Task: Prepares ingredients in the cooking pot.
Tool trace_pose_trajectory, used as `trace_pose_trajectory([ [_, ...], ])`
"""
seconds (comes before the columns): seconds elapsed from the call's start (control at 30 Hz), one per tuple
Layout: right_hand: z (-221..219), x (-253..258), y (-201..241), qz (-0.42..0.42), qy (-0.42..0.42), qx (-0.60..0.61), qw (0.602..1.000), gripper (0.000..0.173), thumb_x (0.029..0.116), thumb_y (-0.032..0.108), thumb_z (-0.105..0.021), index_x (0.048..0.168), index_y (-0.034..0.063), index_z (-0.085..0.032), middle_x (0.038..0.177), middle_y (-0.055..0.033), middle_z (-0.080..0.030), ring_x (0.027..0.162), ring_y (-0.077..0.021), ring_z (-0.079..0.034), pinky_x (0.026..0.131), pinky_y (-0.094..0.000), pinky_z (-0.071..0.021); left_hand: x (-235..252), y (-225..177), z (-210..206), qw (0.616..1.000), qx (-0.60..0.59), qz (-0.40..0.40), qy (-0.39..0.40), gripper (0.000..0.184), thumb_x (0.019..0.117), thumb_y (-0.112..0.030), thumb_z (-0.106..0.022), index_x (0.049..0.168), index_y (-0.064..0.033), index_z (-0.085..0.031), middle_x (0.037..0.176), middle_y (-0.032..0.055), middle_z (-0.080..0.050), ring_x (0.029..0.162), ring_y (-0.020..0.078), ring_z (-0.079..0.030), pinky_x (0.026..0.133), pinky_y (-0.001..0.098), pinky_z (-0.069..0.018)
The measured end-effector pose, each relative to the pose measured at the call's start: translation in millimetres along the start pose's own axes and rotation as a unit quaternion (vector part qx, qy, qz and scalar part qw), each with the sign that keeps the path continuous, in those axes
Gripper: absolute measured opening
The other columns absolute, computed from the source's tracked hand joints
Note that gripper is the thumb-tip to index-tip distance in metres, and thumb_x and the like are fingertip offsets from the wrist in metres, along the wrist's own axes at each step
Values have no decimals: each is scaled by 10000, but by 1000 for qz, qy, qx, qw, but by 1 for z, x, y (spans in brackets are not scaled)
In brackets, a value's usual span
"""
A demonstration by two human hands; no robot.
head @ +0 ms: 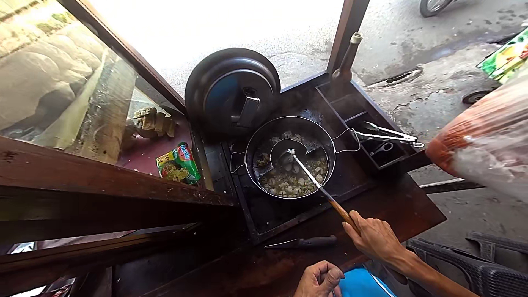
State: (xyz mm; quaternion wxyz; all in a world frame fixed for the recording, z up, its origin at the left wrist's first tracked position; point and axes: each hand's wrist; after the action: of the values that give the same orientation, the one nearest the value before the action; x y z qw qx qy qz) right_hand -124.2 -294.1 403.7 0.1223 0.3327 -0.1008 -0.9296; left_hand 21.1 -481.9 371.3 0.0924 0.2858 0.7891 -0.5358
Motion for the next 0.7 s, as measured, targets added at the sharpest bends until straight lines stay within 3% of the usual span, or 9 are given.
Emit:
trace_pose_trajectory([
  [0.17,0,-3,-2,2,-41,29,999,376,1062,379,-454,1050,34,-602,721,-149,-633,755,-360,-684,675,-513,-497,0,0,3,1000,-4,4,2,281,1072,-248,-511,1088,-13,-664,703,-44,-648,538,12,-541,524,181,-467],
  [0.37,16,-8,-2,-6,-9,23,1000,378,1068,394,-445,1045,48,-596,747,-143,-634,784,-350,-679,700,-512,-494,1,1,3,1000,-11,4,2,273,1070,-242,-518,1084,-15,-668,697,-45,-647,528,7,-535,515,176,-460],
  [0.7,36,10,17,-36,91,-16,995,409,1088,388,-417,1124,23,-596,951,-196,-669,1003,-379,-671,858,-525,-496,-1,5,5,1000,-17,-2,-3,286,1070,-262,-521,1084,-16,-666,696,-43,-650,529,13,-541,517,180,-466],
])
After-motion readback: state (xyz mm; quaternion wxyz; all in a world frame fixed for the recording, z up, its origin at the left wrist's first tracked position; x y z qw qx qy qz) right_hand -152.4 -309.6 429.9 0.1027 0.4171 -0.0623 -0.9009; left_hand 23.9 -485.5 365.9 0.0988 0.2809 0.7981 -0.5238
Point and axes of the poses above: each hand's wrist, its own x-axis towards the middle knuckle, its own z-axis out of the back of the hand, y = z × x
